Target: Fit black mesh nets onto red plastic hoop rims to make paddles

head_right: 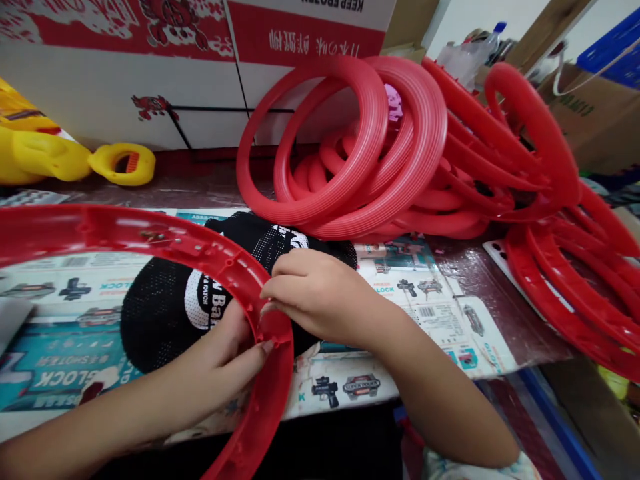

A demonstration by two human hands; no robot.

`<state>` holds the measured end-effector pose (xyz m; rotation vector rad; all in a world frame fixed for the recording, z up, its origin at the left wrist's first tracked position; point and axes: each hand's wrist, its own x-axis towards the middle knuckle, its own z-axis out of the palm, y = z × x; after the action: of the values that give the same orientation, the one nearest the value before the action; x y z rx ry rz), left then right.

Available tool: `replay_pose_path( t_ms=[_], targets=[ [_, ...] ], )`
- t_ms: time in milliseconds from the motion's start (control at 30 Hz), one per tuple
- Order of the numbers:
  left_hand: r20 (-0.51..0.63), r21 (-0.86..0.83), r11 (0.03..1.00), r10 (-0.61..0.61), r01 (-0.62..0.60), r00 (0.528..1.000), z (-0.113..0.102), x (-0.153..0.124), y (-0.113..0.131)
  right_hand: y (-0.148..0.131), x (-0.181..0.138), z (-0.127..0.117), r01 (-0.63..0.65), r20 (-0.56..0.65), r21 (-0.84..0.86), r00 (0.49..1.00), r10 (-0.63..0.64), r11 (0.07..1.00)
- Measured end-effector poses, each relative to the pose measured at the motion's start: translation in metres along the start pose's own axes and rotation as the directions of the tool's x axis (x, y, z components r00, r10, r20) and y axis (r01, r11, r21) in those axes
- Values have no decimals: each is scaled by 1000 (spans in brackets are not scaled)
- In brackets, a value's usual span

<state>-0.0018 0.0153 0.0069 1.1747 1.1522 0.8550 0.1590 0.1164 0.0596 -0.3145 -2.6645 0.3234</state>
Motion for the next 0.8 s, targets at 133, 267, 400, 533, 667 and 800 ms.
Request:
replay_pose_path(
  t_ms=[133,267,400,533,667,800],
  targets=[
    [174,-26,1000,7,-3,985,0,-4,0,-8,-1,0,45,-39,104,998,-41,994],
    [226,47,998,-59,50,972,0,-11,-2,-11,1,3,-39,11,242,999,38,970],
    [247,62,995,-85,72,965,1,-14,-5,-8,1,5,-116,62,328,993,101,938],
    [228,-158,974,-124,162,966,8,-17,-2,-5,1,2,-82,113,260,992,54,962],
    [144,-446,831,-301,334,943,16,-18,9,-9,0,0,-65,145,153,988,42,986],
    [-62,-431,867,-307,252,950,16,-12,14,-12,0,4,-25,109,45,994,20,999]
  ],
)
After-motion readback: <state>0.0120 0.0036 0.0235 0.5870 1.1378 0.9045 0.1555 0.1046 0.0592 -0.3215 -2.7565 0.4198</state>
